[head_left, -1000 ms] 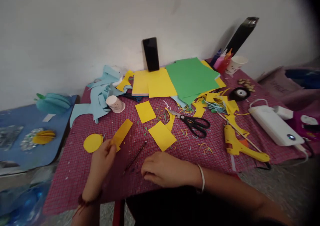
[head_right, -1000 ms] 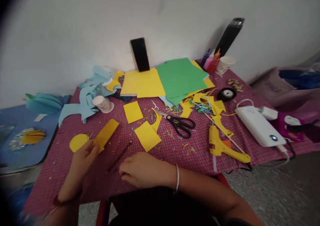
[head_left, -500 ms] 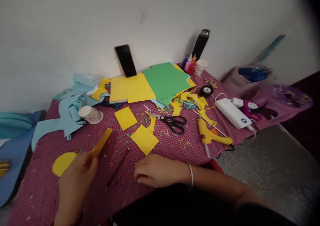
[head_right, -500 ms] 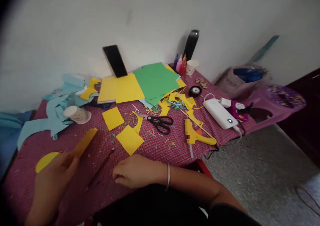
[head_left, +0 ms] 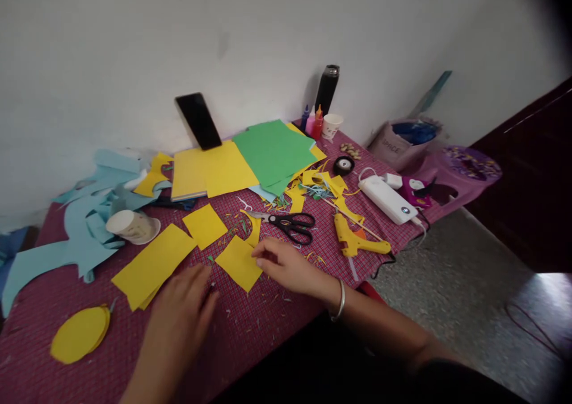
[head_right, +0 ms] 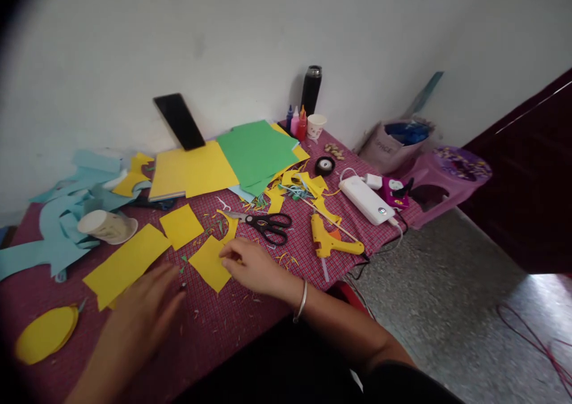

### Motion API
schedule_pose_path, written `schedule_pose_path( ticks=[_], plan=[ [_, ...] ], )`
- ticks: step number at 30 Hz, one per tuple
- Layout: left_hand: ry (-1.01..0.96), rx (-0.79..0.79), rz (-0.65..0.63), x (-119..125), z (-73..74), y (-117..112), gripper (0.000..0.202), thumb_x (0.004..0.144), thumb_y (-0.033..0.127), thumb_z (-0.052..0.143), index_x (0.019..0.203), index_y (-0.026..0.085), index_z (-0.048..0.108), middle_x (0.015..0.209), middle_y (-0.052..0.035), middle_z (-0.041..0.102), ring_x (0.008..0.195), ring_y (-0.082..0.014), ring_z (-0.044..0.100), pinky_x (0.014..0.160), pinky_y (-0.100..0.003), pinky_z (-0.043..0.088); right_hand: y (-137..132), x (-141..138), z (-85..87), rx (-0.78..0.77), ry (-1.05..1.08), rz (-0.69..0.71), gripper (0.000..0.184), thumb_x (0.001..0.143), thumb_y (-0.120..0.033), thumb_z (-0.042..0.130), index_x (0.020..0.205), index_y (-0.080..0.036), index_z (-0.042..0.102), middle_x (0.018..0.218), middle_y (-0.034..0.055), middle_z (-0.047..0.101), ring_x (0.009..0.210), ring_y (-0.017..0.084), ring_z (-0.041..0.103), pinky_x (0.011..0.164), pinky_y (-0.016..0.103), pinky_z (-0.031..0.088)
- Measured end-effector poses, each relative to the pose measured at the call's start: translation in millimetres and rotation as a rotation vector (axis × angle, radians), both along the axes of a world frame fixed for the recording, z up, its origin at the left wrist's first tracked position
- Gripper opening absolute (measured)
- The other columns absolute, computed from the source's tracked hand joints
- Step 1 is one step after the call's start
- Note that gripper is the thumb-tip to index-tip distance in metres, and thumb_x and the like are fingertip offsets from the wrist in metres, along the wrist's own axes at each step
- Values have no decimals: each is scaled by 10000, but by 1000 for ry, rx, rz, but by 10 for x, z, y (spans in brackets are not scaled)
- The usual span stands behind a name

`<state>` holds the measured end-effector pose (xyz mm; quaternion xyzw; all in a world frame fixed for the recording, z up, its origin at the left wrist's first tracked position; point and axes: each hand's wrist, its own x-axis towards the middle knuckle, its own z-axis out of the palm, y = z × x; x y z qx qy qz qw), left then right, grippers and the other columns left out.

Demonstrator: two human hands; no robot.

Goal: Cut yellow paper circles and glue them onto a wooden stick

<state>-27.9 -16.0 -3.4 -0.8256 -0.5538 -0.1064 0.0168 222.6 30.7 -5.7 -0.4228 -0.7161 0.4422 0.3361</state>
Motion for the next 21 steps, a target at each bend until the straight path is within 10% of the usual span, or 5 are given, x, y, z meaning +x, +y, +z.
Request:
schedule_pose_path(
  ticks=[8, 21],
  plan=[
    [80, 83, -192, 441, -390, -220, 401, 881, 339, 498, 1180, 85, 581, 1272, -190, 606, 1154, -296, 577, 972, -443, 422, 134, 10, -113, -207, 232, -3, 106, 844, -158, 536, 944, -171, 569, 904, 22, 576, 838, 148, 566, 773, 293, 464],
    [53, 40, -123, 438, -437, -244, 369, 870, 298, 499, 1173, 123, 616, 1305, -167, 590, 1151, -301, 580, 1001, -479, 361, 179, -218, -282, -350, 382, -164, 280, 795, -120, 554, 1055, -197, 487, 1009, 30, 554, 904, 140, 574, 827, 312, 480]
  ],
)
